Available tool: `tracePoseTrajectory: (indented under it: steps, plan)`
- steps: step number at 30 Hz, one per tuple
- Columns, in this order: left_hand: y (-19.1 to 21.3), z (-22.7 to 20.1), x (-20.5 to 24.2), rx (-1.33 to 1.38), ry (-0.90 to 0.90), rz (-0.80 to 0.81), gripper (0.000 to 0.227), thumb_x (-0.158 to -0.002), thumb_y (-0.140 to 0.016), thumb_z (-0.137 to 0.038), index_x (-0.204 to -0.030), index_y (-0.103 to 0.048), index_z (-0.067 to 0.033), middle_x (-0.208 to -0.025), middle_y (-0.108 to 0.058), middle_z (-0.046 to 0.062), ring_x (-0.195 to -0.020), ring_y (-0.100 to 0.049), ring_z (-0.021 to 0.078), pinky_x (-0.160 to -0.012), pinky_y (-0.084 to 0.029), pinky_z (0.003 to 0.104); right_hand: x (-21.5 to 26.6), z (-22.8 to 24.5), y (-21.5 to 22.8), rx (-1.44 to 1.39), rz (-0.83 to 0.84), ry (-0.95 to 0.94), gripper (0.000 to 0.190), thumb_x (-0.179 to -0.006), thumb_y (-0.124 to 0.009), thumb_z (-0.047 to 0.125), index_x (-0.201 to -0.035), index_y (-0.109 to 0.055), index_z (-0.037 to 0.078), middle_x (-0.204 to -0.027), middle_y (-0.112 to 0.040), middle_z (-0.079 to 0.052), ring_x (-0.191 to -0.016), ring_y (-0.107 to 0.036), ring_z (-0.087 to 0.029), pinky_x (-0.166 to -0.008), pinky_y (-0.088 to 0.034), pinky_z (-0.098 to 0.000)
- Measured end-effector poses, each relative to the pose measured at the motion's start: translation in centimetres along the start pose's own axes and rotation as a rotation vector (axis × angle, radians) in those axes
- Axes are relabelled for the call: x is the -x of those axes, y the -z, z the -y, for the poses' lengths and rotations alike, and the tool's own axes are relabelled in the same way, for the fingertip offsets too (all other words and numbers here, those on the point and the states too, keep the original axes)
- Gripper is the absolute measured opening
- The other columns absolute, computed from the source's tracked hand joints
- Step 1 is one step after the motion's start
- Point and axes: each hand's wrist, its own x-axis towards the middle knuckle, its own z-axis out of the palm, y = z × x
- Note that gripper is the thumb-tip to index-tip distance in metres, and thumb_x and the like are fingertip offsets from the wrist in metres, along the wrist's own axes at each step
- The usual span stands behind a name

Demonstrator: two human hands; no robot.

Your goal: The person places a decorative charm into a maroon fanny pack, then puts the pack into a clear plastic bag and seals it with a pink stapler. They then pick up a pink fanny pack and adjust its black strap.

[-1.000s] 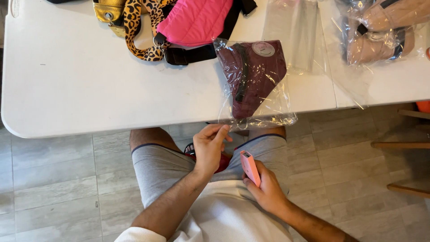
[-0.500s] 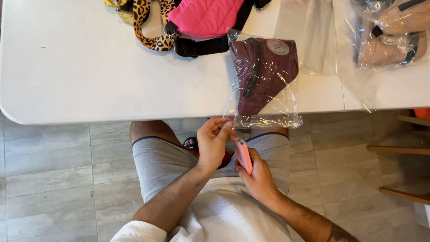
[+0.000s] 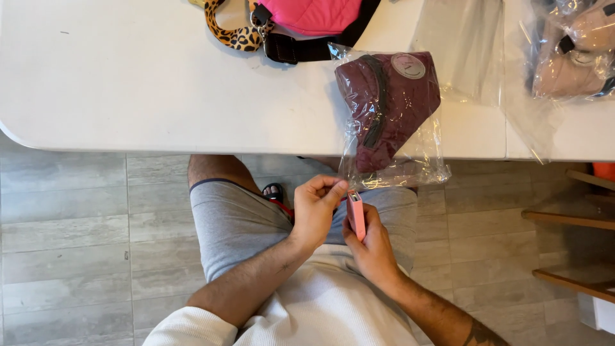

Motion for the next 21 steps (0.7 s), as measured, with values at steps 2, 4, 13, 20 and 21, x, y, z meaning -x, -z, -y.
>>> tracePoseTrajectory:
  steps: [2,4,13,20,21]
  plan:
    - [0.1,-0.1,0.1,-0.024,-0.018,0.016,0.004,-0.089,-0.078,-0.005,-0.088,-0.075,-0.0025,-0.072,-0.07,0.002,-0.063,-0.056,0.0079,-0.058,-0.048,0.024,0.1,0.4,0.0,0.008,-0.011,-0.024,0.041,-0.085,-0.065,0.016,-0.125,-0.055,0.011,-0.096,-0.069,-0.003,-0.084,-0.067,-0.02,-0.079,-0.052,-0.0357]
    - [0.1,-0.1,0.2,-0.04,-0.032,0.016,0.004,-0.089,-0.078,-0.005,-0.088,-0.075,-0.0025,-0.072,-0.071,0.002,-0.063,-0.056,0.0077,-0.057,-0.048,0.024,0.4,0.5,0.1,0.001,-0.01,-0.012,0.042,-0.085,-0.066,0.016,-0.125,-0.054,0.011,-0.097,-0.071,-0.003,-0.085,-0.068,-0.02,-0.079,-0.052,-0.0351]
    - [0.1,-0.3,0.5,-0.012,-0.119,0.031,0.003,-0.088,-0.078,-0.002,-0.085,-0.077,-0.0024,-0.08,-0.071,0.002,-0.066,-0.059,0.0097,-0.057,-0.05,0.024,0.5,2.2,0.4,-0.004,-0.023,-0.03,0.045,-0.08,-0.071,0.015,-0.123,-0.057,0.012,-0.087,-0.071,0.002,-0.078,-0.067,-0.017,-0.077,-0.052,-0.0341]
    - [-0.2,0.9,0.5,0.119,-0.161,0.02,0.005,-0.088,-0.08,0.001,-0.092,-0.079,0.0027,-0.074,-0.066,0.005,-0.054,-0.059,0.0063,-0.05,-0.051,0.017,-0.3,0.8,0.5,-0.112,-0.058,0.023,0.05,-0.077,-0.08,0.017,-0.121,-0.062,0.003,-0.083,-0.075,-0.012,-0.077,-0.071,-0.028,-0.07,-0.056,-0.0415]
    - [-0.2,1.1,0.4,0.119,-0.163,0.021,0.005,-0.088,-0.08,0.001,-0.092,-0.079,0.0027,-0.074,-0.066,0.005,-0.054,-0.059,0.0063,-0.05,-0.051,0.017,-0.3,0.7,0.4,-0.112,-0.06,0.024,0.05,-0.077,-0.08,0.017,-0.121,-0.062,0.003,-0.083,-0.075,-0.012,-0.077,-0.071,-0.028,-0.07,-0.056,-0.0415]
